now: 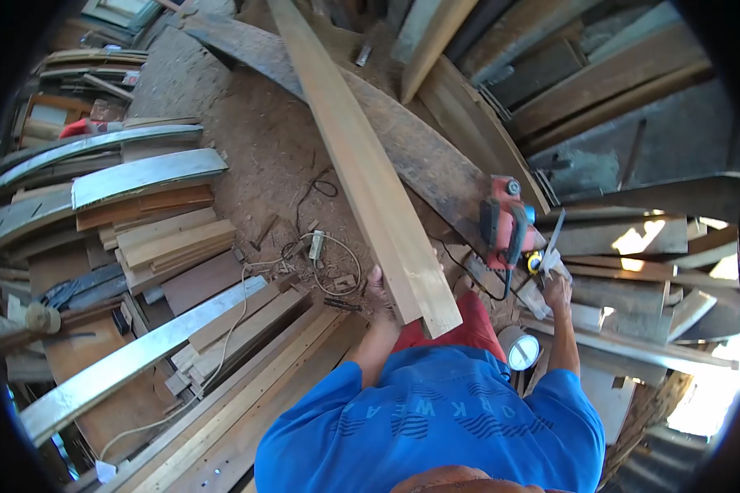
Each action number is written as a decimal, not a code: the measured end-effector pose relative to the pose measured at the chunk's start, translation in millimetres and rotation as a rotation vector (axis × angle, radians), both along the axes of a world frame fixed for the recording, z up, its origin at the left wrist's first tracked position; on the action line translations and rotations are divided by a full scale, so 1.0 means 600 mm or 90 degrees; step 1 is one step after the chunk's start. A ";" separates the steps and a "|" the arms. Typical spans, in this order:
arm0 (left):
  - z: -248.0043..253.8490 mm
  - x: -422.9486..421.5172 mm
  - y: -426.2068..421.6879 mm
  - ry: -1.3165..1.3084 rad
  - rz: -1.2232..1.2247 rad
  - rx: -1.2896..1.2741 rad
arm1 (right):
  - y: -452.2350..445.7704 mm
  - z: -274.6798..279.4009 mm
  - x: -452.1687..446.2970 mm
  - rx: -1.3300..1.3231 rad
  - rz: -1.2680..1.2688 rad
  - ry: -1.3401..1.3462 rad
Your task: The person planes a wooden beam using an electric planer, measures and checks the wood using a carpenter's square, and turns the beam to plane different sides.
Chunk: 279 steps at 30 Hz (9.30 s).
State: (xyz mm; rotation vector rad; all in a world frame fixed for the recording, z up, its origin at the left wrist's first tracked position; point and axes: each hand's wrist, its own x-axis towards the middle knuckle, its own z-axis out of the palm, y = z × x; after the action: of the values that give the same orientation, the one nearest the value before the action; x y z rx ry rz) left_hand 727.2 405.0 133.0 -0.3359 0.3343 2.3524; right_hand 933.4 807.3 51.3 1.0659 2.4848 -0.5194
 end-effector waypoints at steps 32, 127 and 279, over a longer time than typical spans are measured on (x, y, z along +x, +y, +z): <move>0.005 0.028 -0.085 0.053 -0.045 -0.138 | -0.535 0.211 -0.506 -0.389 0.332 0.030; -0.276 -0.798 -0.803 0.062 0.009 -0.869 | -0.629 0.108 -1.391 -0.033 0.150 0.152; -0.024 -1.447 -0.355 0.865 -0.931 -0.044 | -0.860 0.599 -1.366 -0.426 -0.227 1.386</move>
State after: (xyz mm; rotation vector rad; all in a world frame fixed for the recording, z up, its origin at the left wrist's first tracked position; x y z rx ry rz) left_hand -141.2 192.2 118.7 1.1705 0.8632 0.7683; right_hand 114.1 291.1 410.7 0.3855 2.3845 -3.7458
